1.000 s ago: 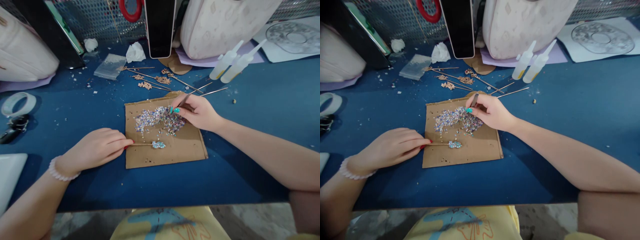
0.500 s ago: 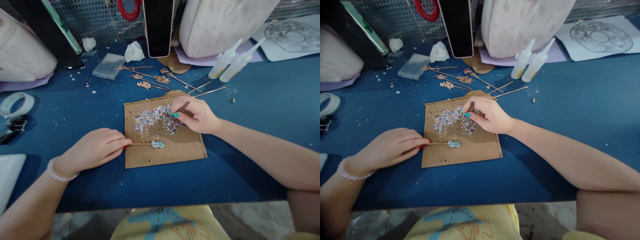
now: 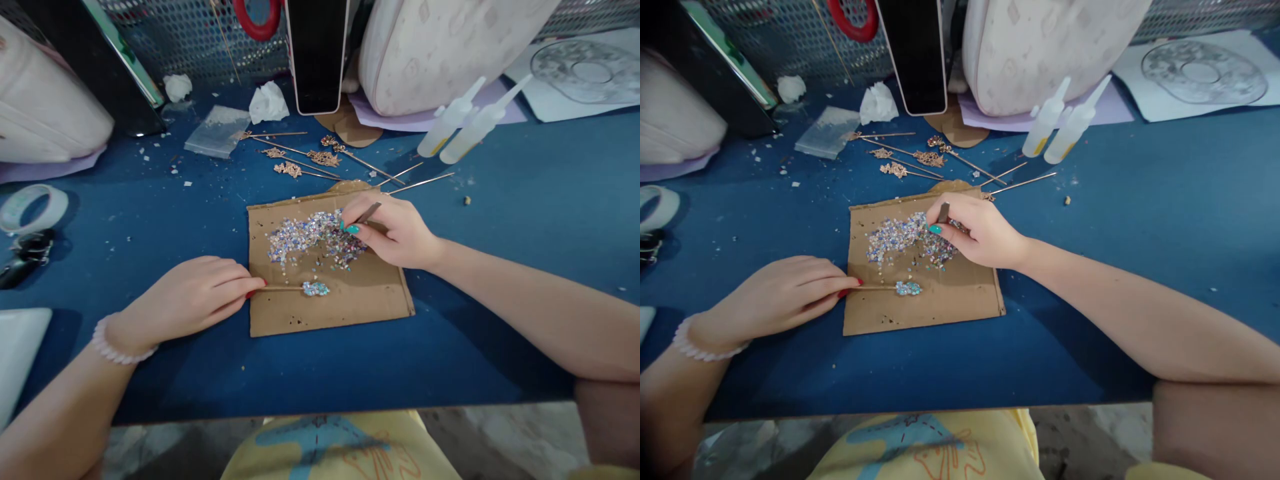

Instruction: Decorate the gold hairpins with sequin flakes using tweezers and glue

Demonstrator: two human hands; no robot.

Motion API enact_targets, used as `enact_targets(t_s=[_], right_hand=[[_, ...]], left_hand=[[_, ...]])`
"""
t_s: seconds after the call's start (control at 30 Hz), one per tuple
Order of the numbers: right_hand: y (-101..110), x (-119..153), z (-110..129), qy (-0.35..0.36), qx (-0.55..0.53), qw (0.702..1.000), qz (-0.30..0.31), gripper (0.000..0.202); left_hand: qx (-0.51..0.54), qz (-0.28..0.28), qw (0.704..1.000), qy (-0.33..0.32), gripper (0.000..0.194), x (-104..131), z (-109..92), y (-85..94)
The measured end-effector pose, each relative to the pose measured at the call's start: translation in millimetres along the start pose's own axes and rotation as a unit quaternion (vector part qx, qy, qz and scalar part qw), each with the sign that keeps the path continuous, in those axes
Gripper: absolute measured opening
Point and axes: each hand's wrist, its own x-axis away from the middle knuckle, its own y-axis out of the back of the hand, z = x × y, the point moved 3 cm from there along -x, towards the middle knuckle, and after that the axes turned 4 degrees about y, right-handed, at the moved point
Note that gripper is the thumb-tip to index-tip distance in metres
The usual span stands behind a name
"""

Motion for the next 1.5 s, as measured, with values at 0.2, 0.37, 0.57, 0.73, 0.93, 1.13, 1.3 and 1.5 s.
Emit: enact_targets(t_s=[0.2, 0.37, 0.57, 0.73, 0.93, 1.13, 1.3, 1.5], right_hand=[[0.2, -0.1, 0.7, -0.006, 0.006, 1.000, -0.011, 0.008], [-0.2, 0.2, -0.2, -0.004, 0.002, 1.000, -0.020, 0.007], [-0.2, 1.5, -0.9, -0.014, 0.008, 1.000, -0.025, 0.007], [0.1, 2.4, -0.8, -0.001, 0.019, 1.000, -0.018, 0.010], [0.5, 0.6, 1.6, 0.004, 0.033, 0.999, -0.019, 0.010], [0.7, 2.3, 1.1, -0.010, 0.043, 0.999, -0.012, 0.011], [0.1, 3.5, 0.4, -0.016, 0.050, 0.999, -0.012, 0.012], [-0.3, 1.3, 1.8, 0.006, 0.056, 0.998, -0.012, 0.013]], left_hand=[[-0.014, -0.008, 1.000, -0.014, 0.028, -0.5, -0.6, 0.7], [-0.016, -0.004, 1.000, -0.018, 0.028, -0.3, -0.5, 0.0], [-0.011, -0.003, 1.000, -0.017, 0.029, 0.4, -0.1, -0.3], [-0.013, -0.011, 1.000, -0.026, 0.028, -0.7, -1.1, 0.5], [-0.009, -0.005, 1.000, -0.020, 0.027, -1.9, -1.9, 1.5], [-0.016, -0.010, 0.999, -0.028, 0.027, -3.3, -3.4, 2.7], [-0.033, -0.023, 0.998, -0.039, 0.026, -3.8, -4.8, 3.1], [-0.028, -0.017, 0.999, -0.036, 0.027, -2.4, -5.3, 3.3]])
